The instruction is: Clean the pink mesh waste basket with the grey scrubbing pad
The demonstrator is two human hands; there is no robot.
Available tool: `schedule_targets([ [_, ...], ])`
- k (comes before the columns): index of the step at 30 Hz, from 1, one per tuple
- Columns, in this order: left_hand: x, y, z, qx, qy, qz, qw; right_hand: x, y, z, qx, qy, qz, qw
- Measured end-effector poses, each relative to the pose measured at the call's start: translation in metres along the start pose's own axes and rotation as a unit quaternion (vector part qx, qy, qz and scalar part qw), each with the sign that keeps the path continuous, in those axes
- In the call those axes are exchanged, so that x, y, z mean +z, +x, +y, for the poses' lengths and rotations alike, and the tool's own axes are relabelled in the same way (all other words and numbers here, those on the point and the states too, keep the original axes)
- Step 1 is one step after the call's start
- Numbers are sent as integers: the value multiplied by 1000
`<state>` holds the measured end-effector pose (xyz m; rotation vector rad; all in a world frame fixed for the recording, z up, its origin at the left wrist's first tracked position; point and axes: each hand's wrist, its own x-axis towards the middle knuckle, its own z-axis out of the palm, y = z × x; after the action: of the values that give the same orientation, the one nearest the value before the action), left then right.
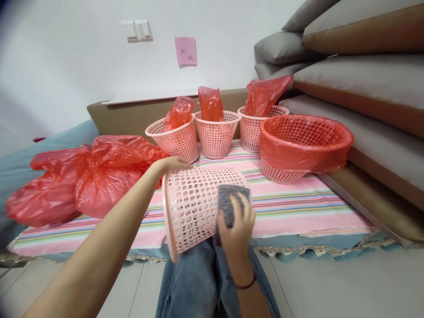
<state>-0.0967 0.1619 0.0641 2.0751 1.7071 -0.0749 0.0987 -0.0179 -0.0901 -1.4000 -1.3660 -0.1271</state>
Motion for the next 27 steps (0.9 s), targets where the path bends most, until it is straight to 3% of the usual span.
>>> schedule_targets([
  [3,0,0,-1,-4,4,-8,1000,-1,-23,-61,-86,56,-73,992],
  [6,-1,-1,-1,-7,10,-7,1000,0,-21,-87,-119,85,-100,984],
  [9,1,-2,0,-8,15,-4,1000,5,0,-64,-88,62,-74,991],
  [12,3,-5,4,-8,21,4,1000,5,20,-10,-22,39,-5,999],
  [17,6,-12,8,-10,26,24,999,-12,11,67,147,59,32,987],
  [19,6,-16,9,-16,22,36,999,-21,-4,79,252,118,16,960],
  [22,6,-20,8,-17,17,48,999,-31,-27,82,408,213,13,888],
  [25,6,-24,9,-17,15,52,998,-40,-41,74,484,270,19,832],
  [27,6,-27,11,-22,14,57,998,-47,-43,68,496,288,15,819],
])
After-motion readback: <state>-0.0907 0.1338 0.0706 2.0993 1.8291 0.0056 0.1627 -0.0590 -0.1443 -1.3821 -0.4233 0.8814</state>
